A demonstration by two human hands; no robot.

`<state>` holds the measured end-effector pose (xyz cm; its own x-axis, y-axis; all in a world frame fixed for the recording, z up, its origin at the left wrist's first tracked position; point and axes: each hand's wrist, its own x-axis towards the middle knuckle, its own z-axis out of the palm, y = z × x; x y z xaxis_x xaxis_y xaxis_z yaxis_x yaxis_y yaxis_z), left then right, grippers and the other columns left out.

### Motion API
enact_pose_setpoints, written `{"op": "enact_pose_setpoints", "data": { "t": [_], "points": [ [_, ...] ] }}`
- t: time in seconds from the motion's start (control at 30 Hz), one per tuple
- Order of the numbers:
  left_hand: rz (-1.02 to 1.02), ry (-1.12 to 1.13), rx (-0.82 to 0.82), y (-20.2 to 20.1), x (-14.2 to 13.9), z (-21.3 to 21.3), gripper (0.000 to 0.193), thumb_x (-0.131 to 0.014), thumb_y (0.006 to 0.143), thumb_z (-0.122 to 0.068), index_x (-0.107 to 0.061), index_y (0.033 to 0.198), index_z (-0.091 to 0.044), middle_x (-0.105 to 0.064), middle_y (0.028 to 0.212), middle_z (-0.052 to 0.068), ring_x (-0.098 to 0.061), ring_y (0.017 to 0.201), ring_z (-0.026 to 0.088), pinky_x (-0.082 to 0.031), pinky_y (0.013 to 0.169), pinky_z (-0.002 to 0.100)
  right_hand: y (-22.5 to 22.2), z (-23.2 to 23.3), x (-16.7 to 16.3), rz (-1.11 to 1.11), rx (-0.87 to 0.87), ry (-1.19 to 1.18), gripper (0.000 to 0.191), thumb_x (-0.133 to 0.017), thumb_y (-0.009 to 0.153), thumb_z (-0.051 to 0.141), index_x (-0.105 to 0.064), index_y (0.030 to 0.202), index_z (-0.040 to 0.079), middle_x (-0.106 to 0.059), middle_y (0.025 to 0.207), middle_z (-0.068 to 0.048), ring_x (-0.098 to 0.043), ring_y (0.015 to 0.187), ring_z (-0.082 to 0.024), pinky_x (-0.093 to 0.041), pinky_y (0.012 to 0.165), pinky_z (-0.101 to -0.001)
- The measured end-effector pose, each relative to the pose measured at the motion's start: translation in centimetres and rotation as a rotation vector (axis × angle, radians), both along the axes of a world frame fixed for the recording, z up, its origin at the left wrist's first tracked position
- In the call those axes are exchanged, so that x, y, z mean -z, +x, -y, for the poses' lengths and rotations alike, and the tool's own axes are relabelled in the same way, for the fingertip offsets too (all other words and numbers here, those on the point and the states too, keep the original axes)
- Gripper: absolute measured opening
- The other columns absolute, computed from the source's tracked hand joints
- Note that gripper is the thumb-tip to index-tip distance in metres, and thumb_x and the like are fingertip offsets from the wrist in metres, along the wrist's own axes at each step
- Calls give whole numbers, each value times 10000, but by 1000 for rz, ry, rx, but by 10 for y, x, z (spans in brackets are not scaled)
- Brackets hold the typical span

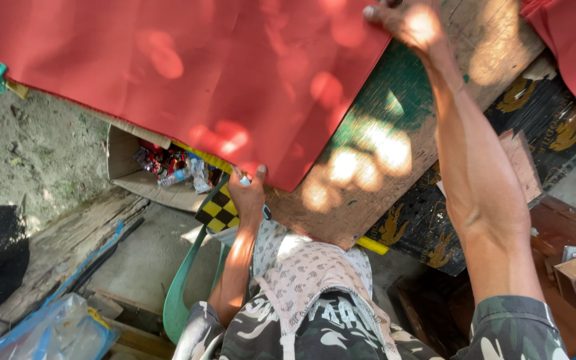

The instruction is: The person cuts red fabric into rectangular pieces with scissors at an outdoor table. They align a long steel straightedge and a cardboard template on the fabric, hold the guide in place, cut along it, then reposition the fabric and repeat the cutting on other sections.

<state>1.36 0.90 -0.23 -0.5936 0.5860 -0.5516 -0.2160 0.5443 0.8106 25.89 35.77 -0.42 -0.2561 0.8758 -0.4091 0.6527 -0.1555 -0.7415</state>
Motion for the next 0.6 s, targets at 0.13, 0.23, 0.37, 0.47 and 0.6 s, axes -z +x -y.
{"op": "enact_pose_setpoints", "data": {
  "t": [0.13,0.23,0.37,0.47,0.6],
  "points": [
    [-48,66,127,-4,-5,1,219,-752,876,1,-638,1063,0,-701,929,-3,-619,777,59,-506,692,236,-13,8,-14,-282,50,83,467,-904,797,92,-629,1167,16,-683,1004,0,-702,855,-132,-604,672,-281],
    [43,-55,68,-7,-7,0,198,-751,886,3,-633,1045,7,-621,824,31,-510,603,87,-397,520,274,-10,12,-19,-370,109,171,694,-942,695,-31,-562,1275,6,-624,1170,-50,-681,897,-175,-653,666,-310],
    [59,25,131,15,-6,1,138,-753,891,17,-674,999,-17,-653,798,-1,-519,570,39,-389,479,235,34,17,-28,-315,197,36,662,-944,769,-39,-575,1316,17,-632,1003,-159,-677,863,-208,-573,722,-336],
    [249,64,41,54,3,-3,228,-748,817,4,-606,961,-101,-604,721,-54,-431,459,37,-311,381,242,88,24,-38,-212,-39,573,651,-982,618,-154,-614,1136,-15,-643,1057,-181,-619,907,-290,-603,694,-414],
    [267,-27,152,99,18,4,143,-769,867,-48,-628,881,-61,-561,644,-34,-413,430,57,-313,372,263,147,43,-40,-352,278,68,631,-932,759,-71,-558,1259,26,-683,1082,-113,-722,959,-181,-629,801,-323]
  ]
}}
